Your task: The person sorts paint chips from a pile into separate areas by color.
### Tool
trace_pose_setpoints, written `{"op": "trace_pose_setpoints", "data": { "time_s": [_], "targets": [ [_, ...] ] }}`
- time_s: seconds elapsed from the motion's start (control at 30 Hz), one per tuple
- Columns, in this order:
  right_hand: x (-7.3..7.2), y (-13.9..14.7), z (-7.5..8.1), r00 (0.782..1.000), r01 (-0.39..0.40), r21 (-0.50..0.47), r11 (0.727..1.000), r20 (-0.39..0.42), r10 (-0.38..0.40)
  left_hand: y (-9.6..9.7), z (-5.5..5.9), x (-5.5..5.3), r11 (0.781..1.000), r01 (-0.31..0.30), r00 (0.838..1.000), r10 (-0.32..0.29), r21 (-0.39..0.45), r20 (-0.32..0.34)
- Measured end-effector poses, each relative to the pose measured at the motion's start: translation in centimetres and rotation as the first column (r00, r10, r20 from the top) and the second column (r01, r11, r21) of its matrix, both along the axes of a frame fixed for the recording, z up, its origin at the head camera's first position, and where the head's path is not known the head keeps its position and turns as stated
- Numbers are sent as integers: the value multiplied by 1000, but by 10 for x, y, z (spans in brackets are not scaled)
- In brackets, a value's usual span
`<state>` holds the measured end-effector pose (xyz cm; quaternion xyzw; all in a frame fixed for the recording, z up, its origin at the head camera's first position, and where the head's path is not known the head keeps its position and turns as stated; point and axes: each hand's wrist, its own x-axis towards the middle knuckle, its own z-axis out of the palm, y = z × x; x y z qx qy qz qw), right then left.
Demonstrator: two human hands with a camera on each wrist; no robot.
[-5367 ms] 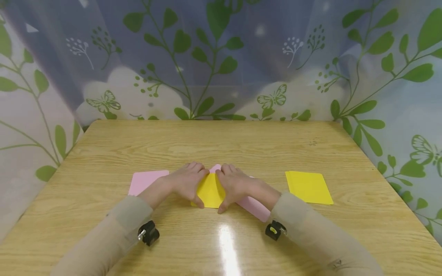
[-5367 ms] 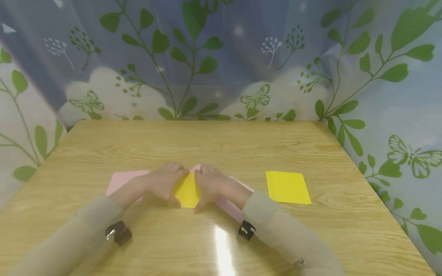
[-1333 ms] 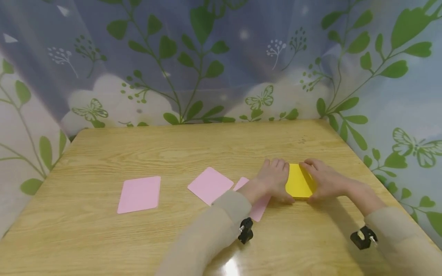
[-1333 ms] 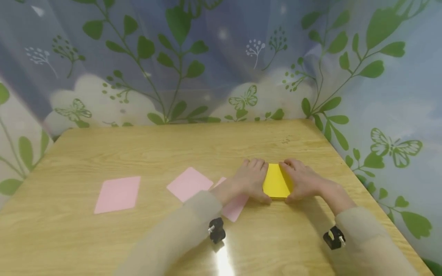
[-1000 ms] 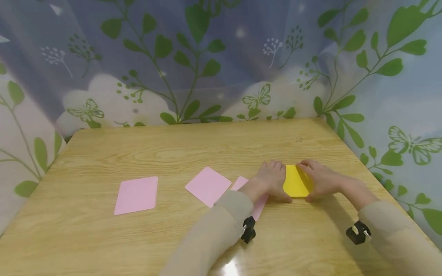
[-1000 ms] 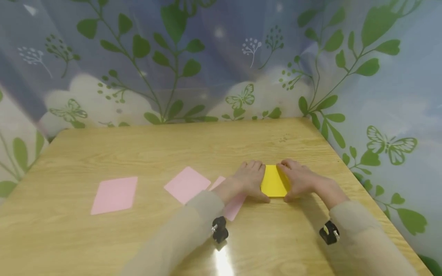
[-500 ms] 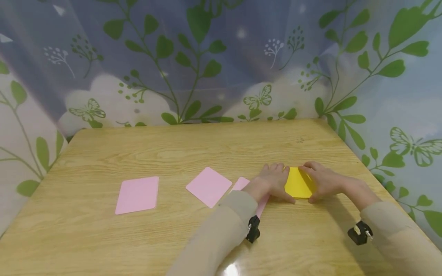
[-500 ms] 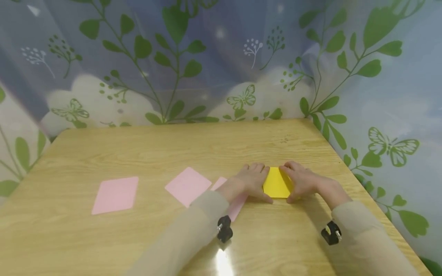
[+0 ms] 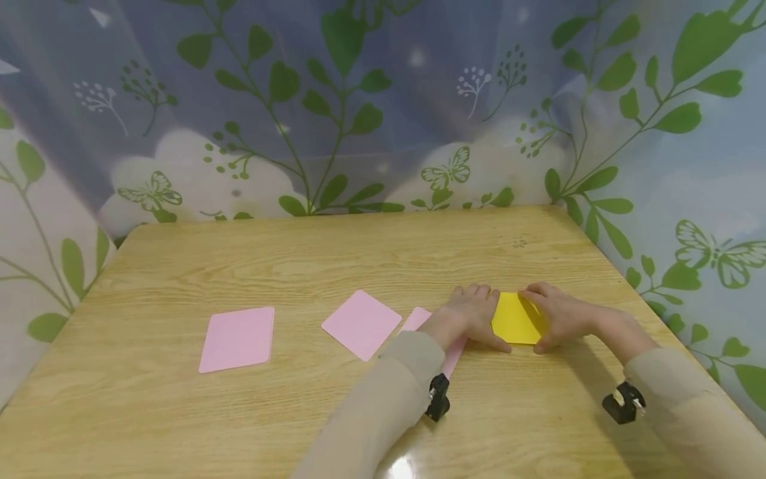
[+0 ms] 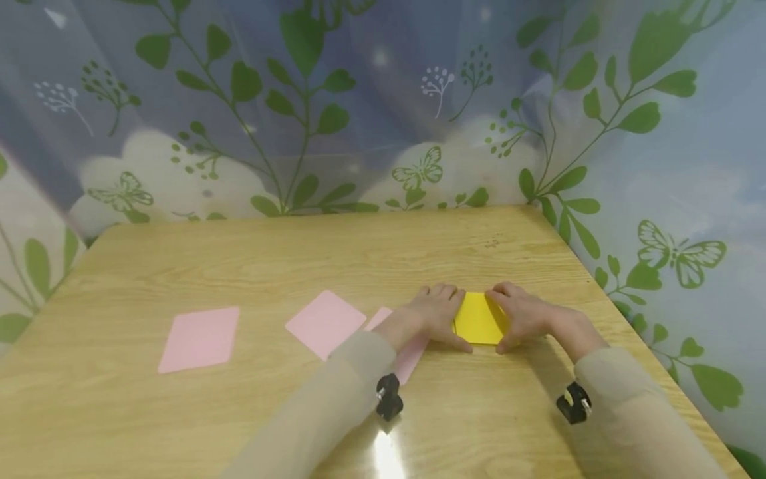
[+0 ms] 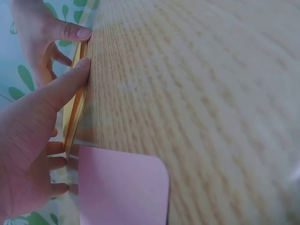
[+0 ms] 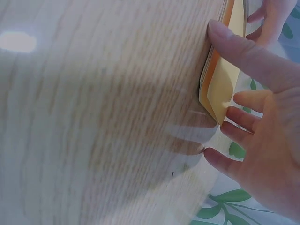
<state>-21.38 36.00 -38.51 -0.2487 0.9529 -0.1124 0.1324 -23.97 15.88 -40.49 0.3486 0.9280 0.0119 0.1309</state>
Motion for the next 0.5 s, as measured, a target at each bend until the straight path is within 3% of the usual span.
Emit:
{"op": "trace_pose_setpoints", "data": {
  "time_s": [0.5],
  "targets": [
    [0, -2, 2, 1000, 14, 25, 1000, -11, -14, -3, -1, 1, 1000, 7, 999, -8, -24, -50]
  ]
}}
